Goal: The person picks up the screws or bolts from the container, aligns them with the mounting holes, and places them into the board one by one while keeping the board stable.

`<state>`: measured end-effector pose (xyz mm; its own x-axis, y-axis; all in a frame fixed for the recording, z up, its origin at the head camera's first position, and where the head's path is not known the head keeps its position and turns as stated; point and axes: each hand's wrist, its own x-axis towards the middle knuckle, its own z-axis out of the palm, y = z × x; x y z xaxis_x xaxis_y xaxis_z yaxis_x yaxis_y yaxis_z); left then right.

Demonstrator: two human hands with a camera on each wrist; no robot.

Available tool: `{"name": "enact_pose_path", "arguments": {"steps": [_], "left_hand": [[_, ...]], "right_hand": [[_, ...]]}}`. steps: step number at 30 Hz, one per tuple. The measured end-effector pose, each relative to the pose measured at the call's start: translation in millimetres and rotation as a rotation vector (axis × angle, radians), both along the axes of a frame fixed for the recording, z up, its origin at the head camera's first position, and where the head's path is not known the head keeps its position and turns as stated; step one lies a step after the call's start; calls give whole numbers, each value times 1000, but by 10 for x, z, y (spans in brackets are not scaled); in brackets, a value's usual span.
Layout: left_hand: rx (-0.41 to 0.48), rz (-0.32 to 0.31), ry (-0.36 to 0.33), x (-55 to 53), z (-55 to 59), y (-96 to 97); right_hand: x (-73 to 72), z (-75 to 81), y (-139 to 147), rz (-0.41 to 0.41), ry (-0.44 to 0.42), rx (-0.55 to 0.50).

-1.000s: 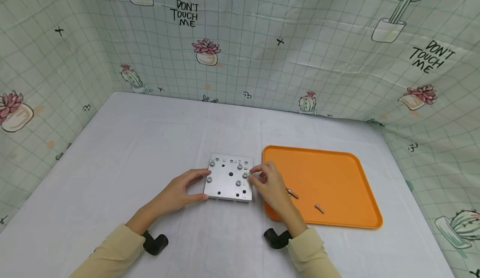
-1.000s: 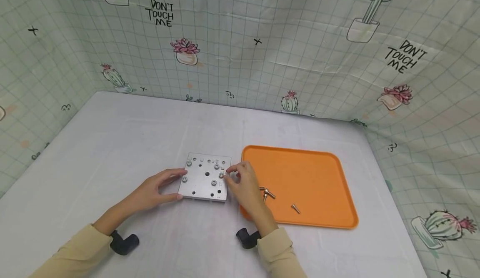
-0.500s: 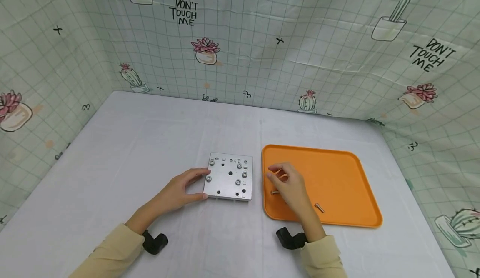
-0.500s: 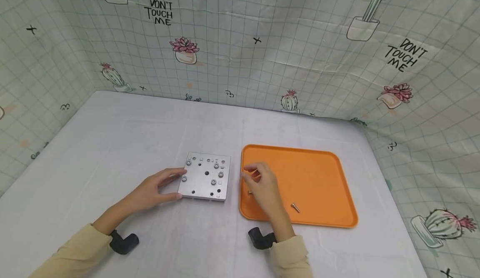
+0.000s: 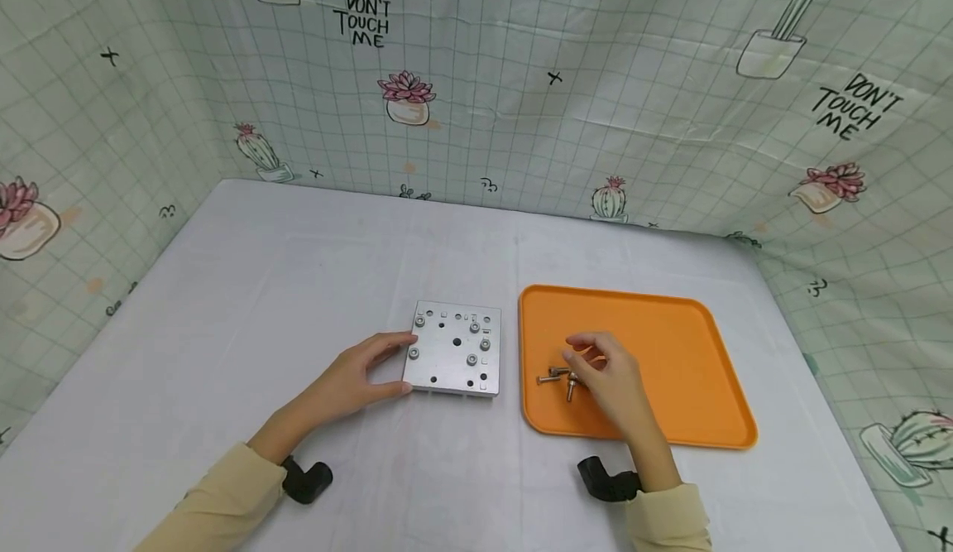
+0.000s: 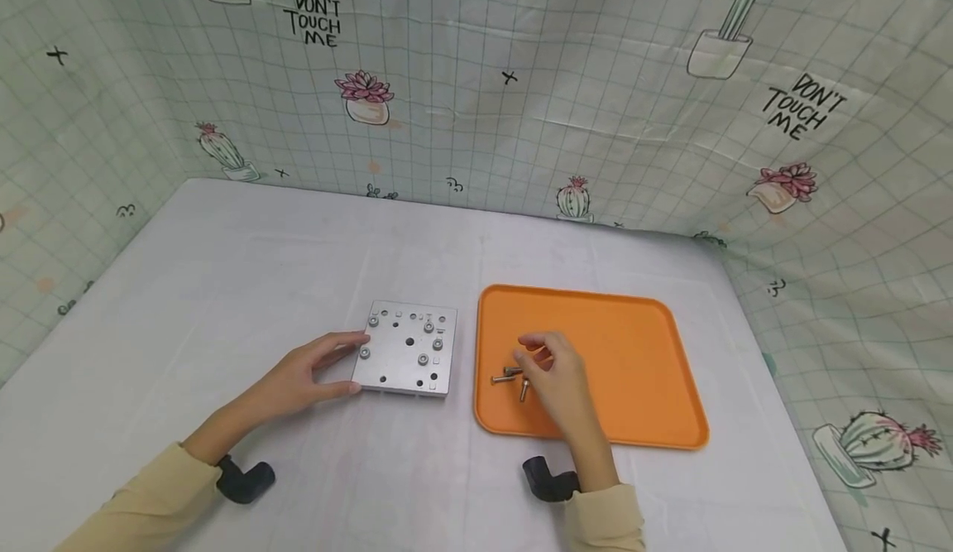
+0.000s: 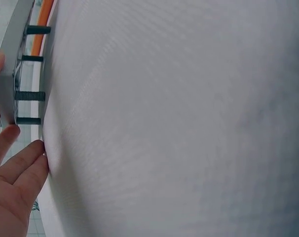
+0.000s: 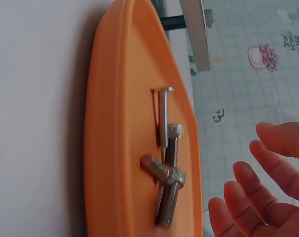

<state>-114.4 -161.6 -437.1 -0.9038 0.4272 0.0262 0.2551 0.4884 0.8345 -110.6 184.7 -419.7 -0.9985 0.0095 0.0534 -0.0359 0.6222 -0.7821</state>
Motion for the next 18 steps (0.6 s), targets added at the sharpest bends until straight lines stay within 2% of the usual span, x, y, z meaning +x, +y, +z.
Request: {"name": "enact_pose_path", "arguments": {"steps": [8,13,18], "left_hand": [[3,5,-8,9,22,6],[8,6,-13,6,23,4],[5,2,-7,1,24,4]], "right_hand": [[25,-40,121,-9,-16,88],[40,-33,149,1,-96,170],[46,-40,161,24,-154,206]]}}
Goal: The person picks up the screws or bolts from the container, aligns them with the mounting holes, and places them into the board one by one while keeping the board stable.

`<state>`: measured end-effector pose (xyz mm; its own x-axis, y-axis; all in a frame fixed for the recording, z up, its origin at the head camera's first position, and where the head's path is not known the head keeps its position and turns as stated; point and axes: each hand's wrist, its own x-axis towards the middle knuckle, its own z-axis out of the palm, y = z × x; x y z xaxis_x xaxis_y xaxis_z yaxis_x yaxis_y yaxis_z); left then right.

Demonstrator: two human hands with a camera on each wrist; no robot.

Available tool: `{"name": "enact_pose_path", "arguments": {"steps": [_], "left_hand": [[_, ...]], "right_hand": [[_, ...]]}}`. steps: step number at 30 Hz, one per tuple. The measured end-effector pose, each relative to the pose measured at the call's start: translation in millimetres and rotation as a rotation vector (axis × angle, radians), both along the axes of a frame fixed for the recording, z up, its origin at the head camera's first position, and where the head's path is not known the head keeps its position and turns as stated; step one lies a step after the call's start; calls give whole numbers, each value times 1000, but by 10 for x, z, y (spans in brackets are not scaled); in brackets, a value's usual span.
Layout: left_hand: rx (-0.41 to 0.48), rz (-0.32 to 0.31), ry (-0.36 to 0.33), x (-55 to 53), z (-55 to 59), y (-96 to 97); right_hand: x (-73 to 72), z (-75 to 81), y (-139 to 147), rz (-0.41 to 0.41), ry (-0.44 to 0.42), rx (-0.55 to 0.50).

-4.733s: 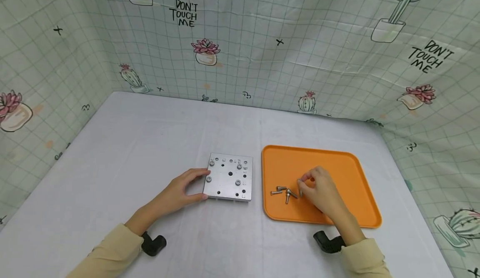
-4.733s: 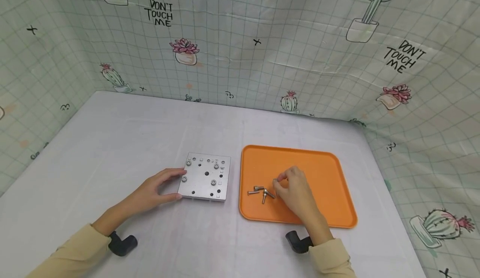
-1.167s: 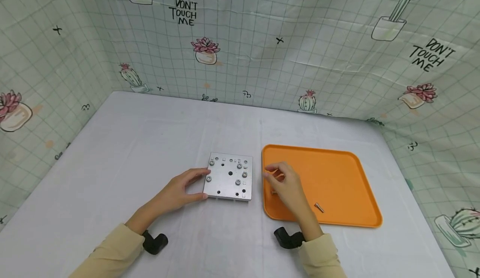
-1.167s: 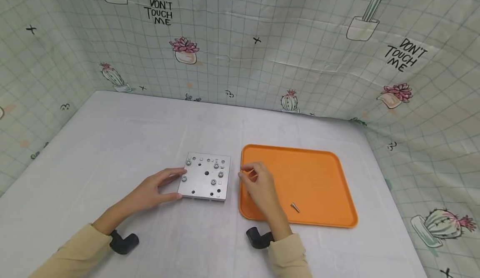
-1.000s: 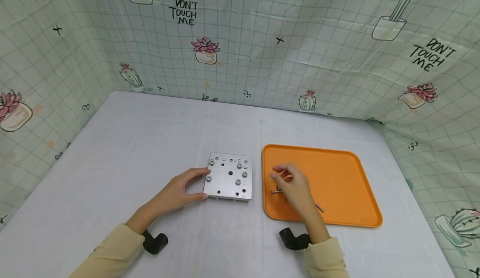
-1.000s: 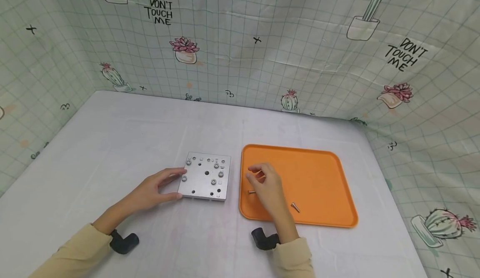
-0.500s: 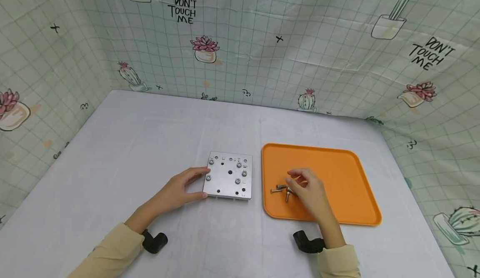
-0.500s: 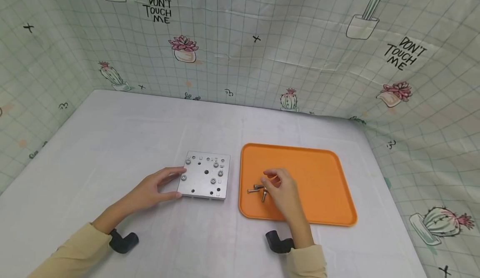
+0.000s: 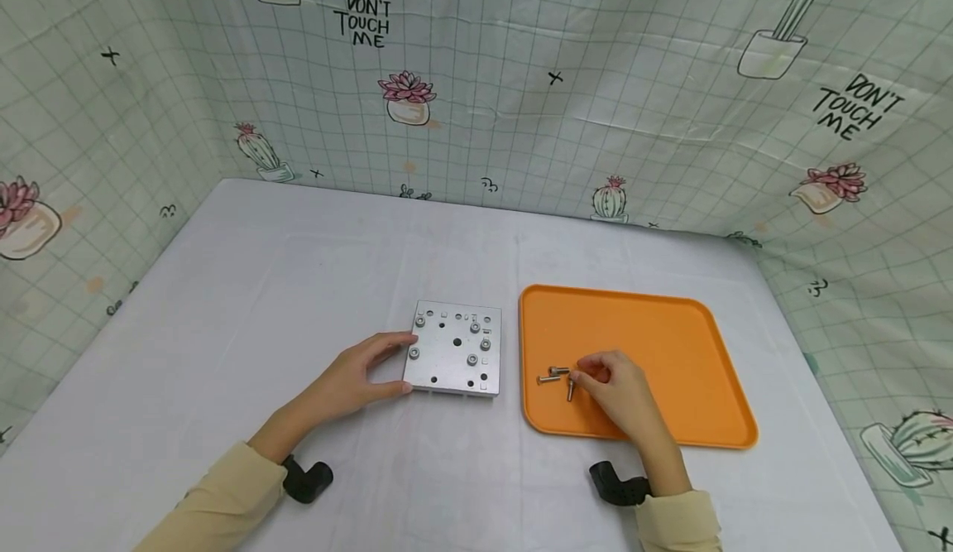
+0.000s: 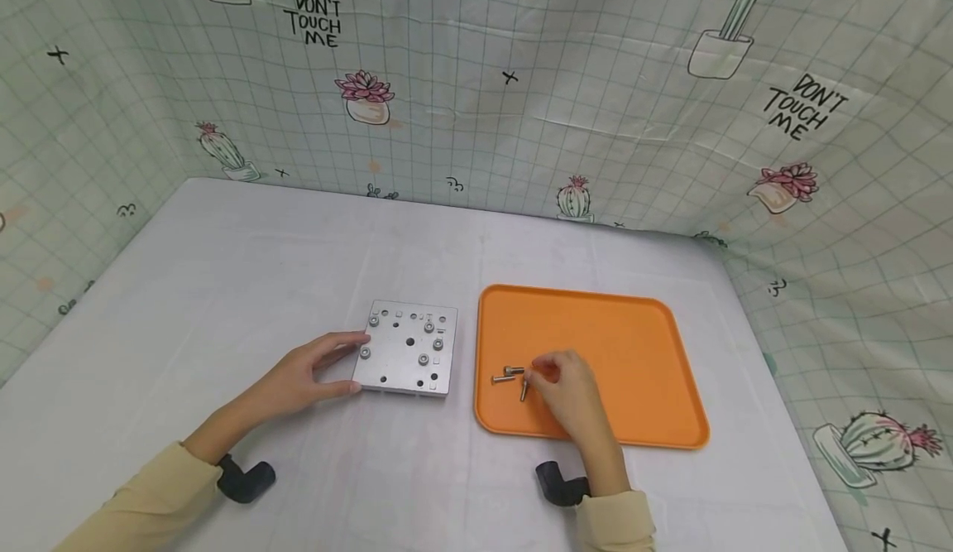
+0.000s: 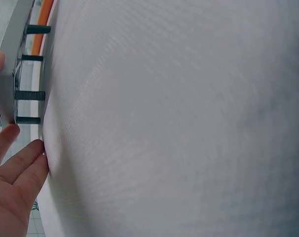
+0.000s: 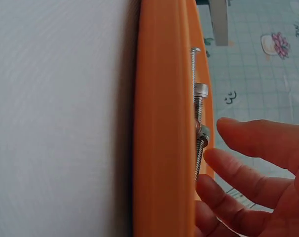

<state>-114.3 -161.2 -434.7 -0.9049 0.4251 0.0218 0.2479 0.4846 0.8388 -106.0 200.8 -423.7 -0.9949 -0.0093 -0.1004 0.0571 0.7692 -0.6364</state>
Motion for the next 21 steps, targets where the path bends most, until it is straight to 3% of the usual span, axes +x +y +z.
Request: {"name": "enact_pose_path", "arguments": {"steps": [21], "left_hand": [[-15,12,-4,11,12,4]], "right_hand": [[-51,-109,-37,-14,-25,2]]}}
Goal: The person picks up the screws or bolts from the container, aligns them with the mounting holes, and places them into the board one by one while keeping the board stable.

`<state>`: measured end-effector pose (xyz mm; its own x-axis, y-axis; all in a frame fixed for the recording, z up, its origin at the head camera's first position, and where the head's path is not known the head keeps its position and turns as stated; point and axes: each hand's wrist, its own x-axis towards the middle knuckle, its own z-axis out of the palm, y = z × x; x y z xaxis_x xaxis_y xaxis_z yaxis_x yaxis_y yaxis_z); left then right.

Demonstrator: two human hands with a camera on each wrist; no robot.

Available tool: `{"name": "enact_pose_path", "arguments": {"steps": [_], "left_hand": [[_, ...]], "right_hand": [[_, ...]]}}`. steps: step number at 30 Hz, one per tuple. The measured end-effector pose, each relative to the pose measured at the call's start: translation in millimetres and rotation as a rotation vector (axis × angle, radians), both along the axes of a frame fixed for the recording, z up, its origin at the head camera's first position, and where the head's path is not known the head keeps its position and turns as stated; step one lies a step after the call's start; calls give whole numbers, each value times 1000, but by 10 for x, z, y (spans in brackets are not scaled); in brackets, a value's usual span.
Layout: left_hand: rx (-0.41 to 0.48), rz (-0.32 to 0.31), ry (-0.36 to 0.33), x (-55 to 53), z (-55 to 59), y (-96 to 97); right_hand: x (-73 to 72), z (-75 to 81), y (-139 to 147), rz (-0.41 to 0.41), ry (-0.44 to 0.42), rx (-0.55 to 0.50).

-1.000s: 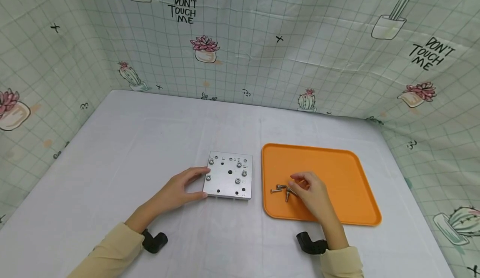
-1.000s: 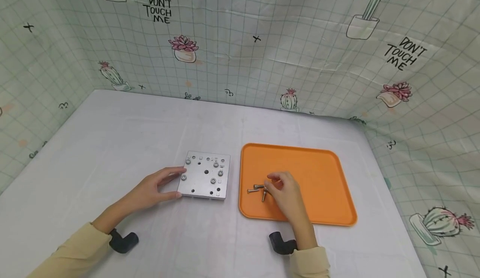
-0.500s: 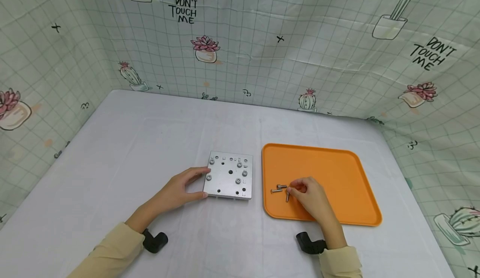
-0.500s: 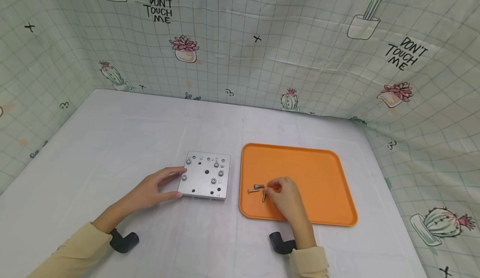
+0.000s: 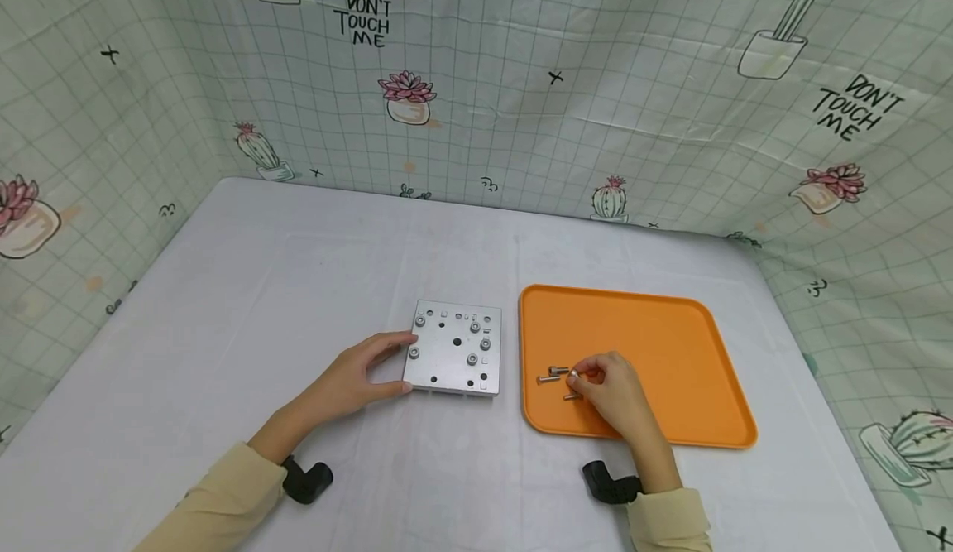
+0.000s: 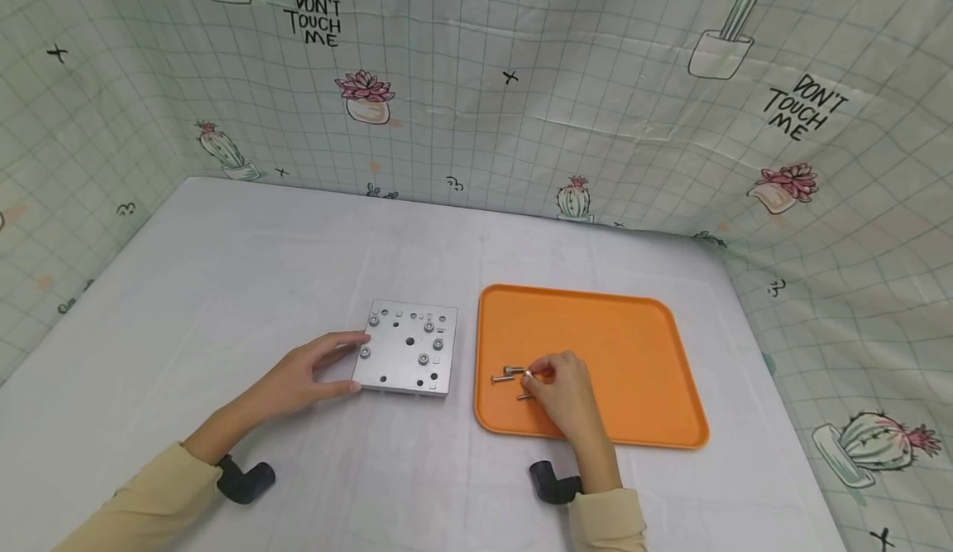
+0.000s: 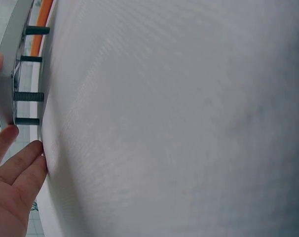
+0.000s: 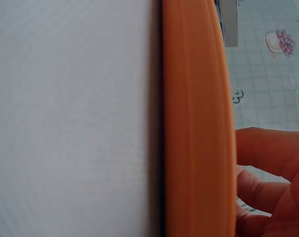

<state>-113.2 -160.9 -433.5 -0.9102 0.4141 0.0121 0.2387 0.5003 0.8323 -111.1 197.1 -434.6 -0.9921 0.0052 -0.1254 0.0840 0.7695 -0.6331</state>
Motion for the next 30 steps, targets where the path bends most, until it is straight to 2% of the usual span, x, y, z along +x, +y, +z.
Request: {"name": "enact_pose_path", "arguments": {"steps": [9,15,30], "left_hand": [[-3,-8,18,-4,-32,-11],[0,-2,6,-4,-33,-8],[4,-11,4,-11,-31,-16]], "right_hand": [[27,4,5,10,-1,9],[44,15,12,-4,3,3],[67,70,22,-22,42,-48]]}}
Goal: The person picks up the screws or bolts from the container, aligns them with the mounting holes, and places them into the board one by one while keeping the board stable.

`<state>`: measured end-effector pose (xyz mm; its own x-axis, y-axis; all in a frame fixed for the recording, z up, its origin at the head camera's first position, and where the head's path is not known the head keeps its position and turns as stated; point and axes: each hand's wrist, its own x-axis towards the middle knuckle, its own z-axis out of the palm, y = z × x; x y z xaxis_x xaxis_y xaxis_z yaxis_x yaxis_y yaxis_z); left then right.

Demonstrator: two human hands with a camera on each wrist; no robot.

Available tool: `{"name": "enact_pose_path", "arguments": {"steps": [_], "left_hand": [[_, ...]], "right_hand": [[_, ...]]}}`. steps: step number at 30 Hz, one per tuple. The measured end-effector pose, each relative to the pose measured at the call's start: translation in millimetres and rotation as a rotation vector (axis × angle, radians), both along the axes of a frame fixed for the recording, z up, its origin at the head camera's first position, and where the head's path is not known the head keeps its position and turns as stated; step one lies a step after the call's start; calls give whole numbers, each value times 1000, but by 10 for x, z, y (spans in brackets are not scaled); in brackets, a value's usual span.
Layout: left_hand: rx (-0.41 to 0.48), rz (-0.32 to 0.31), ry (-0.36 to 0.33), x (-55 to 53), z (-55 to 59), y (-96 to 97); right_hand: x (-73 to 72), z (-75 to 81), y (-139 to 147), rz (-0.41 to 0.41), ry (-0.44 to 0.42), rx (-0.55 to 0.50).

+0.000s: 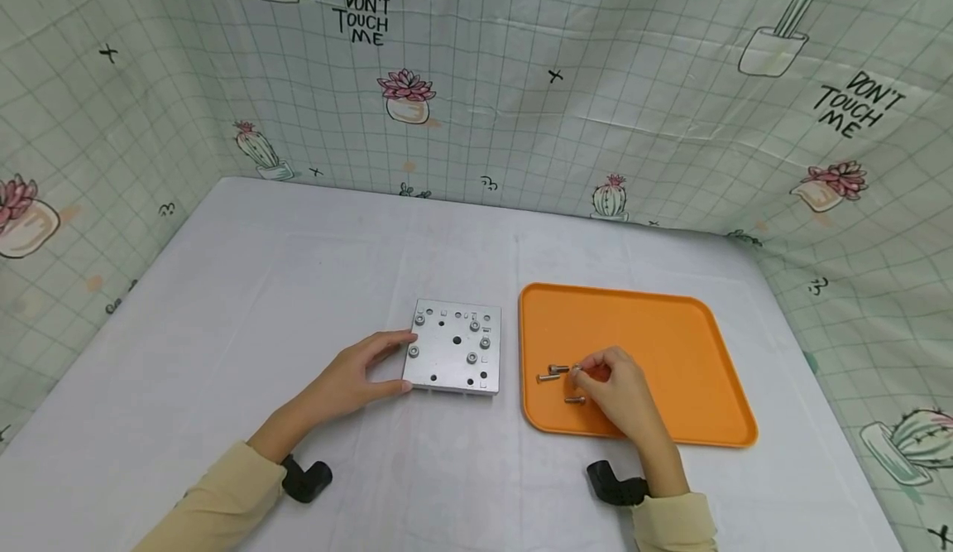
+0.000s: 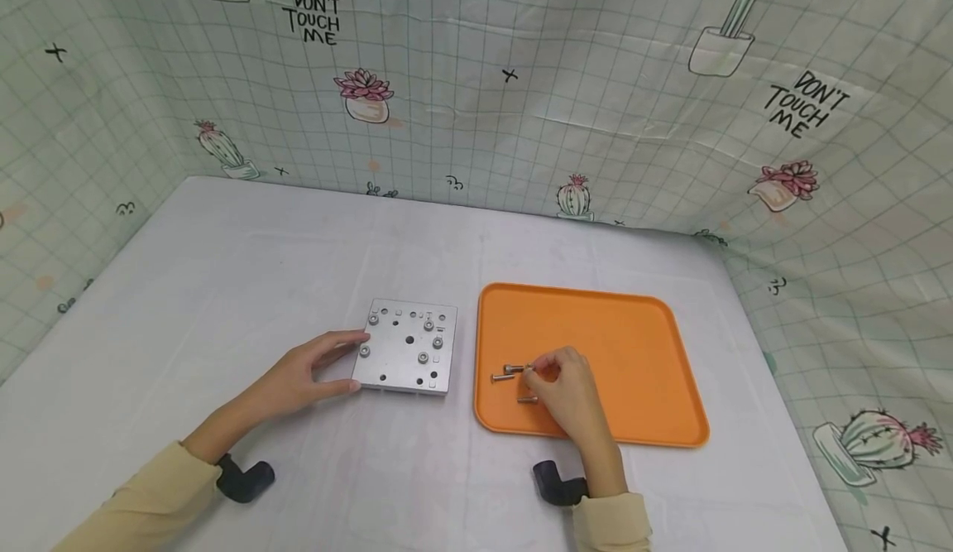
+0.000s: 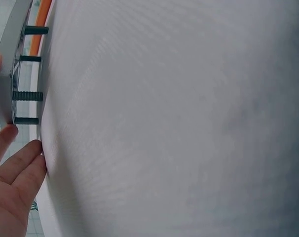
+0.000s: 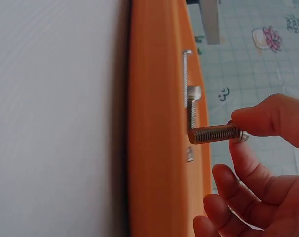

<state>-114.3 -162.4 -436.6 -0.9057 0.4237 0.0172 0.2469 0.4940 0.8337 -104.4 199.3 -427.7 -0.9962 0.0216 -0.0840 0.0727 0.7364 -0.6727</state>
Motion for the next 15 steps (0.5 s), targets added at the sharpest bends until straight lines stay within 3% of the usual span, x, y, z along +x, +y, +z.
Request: {"name": "enact_pose_path", "arguments": {"steps": [15], "left_hand": [[10,0,0,-8,-6,5]], "right_hand": [[37,143,-345,93,215,-197]]}}
